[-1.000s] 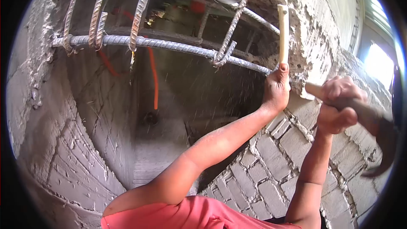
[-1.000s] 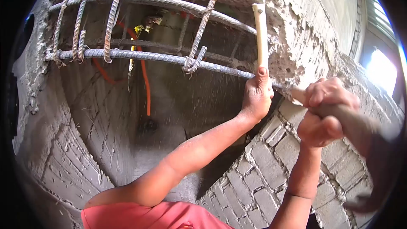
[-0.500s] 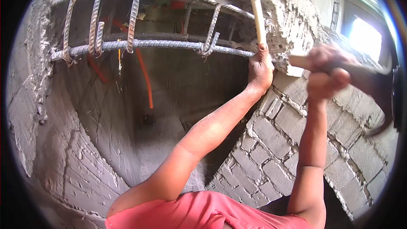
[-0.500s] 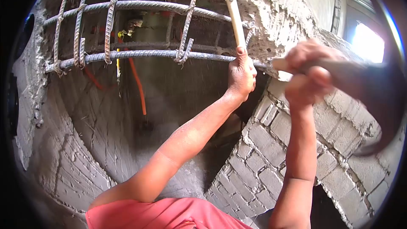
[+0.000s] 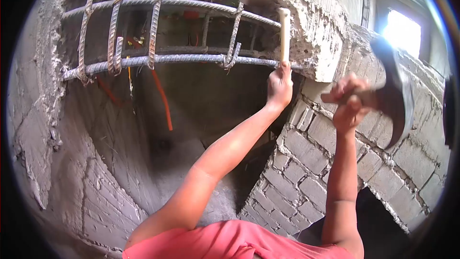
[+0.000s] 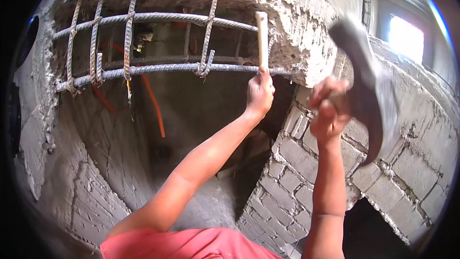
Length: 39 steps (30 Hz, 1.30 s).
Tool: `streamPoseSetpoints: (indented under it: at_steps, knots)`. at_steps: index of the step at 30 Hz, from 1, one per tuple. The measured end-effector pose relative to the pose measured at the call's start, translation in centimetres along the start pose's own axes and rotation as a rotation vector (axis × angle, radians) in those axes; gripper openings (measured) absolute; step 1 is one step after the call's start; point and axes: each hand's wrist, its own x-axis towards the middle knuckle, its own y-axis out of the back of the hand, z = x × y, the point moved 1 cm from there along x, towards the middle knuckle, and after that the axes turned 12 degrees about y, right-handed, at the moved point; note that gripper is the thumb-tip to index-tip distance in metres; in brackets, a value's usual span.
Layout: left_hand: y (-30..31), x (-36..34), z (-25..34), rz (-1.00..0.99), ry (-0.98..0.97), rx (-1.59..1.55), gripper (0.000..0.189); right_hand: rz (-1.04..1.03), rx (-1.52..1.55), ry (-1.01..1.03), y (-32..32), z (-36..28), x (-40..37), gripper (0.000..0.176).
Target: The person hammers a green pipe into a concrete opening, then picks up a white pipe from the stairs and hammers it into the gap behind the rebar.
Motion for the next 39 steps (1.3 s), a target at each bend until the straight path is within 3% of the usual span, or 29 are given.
streamPoseSetpoints:
  at_steps: [2, 4, 6, 7, 8, 11, 12, 13, 14, 16, 18, 22, 24, 28, 31, 34, 39]
  knots:
    - [2.1, -1.2, -1.4, -0.035, -0.175, 0.313, 0.060, -0.040, -0.004, -0.151, 1.2, -1.8, -3.4, 0.058]
    - [5.3, -2.7, -2.6, -0.229, -0.455, 0.605, 0.061, -0.002, -0.028, -0.124, 1.3, -3.2, -7.9, 0.063]
    - [8.9, -5.3, -3.8, -0.284, -0.592, 0.698, 0.062, 0.061, -0.057, -0.181, 1.2, -5.1, -15.0, 0.065]
    - [11.4, -6.4, -4.9, -0.278, -0.569, 0.710, 0.062, 0.033, -0.051, -0.247, 1.1, -6.7, -18.2, 0.066]
    - [14.0, -7.3, -6.3, -0.267, -0.547, 0.725, 0.062, 0.140, -0.041, -0.313, 1.3, -7.9, -23.8, 0.067]
    - [20.1, -8.5, -11.0, 0.043, -0.155, 0.669, 0.061, 0.149, -0.151, -0.749, 1.9, -14.6, -33.6, 0.067]
    - [21.0, -8.4, -11.6, 0.115, -0.077, 0.628, 0.060, 0.141, -0.043, -1.120, 3.0, -17.3, -36.0, 0.061]
    - [20.5, -8.1, -10.7, 0.139, -0.140, 0.743, 0.057, 0.014, -0.227, -1.185, 3.9, -18.7, -38.2, 0.054]
    - [19.3, -7.5, -9.5, 0.166, -0.155, 0.745, 0.055, 0.048, -0.227, -1.425, 3.7, -20.0, -38.5, 0.047]
    - [17.9, -5.1, -8.4, 0.352, -0.155, 0.729, 0.052, -0.013, -0.250, -1.605, 3.7, -21.1, -39.8, 0.039]
    - [17.8, -3.2, -7.8, 0.411, -0.167, 0.779, 0.050, 0.022, -0.165, -1.773, 3.6, -21.5, -41.2, 0.030]
    - [18.8, -1.1, -9.8, 0.431, -0.232, 0.705, 0.054, -0.025, -0.131, -1.735, 4.1, -19.9, -42.5, 0.029]
    - [19.5, -1.4, -10.7, 0.277, -0.284, 0.614, 0.054, 0.039, -0.095, -1.798, 3.8, -19.4, -41.1, 0.027]
    - [16.4, -1.9, -12.4, 0.206, -0.250, 0.367, 0.054, 0.055, 0.017, -1.804, 4.9, -18.9, -42.9, 0.026]
    - [13.1, -2.8, -13.3, 0.215, -0.162, 0.188, 0.052, 0.030, 0.036, -1.837, 5.1, -18.1, -42.6, 0.027]
    - [9.7, -4.0, -13.5, -0.074, 0.101, -0.229, 0.054, -0.015, 0.045, -1.865, 5.6, -17.6, -43.3, 0.027]
    - [10.0, -5.6, -13.4, -0.099, 0.135, -0.214, 0.060, -0.033, -0.058, -1.906, 6.4, -18.0, -44.5, 0.027]
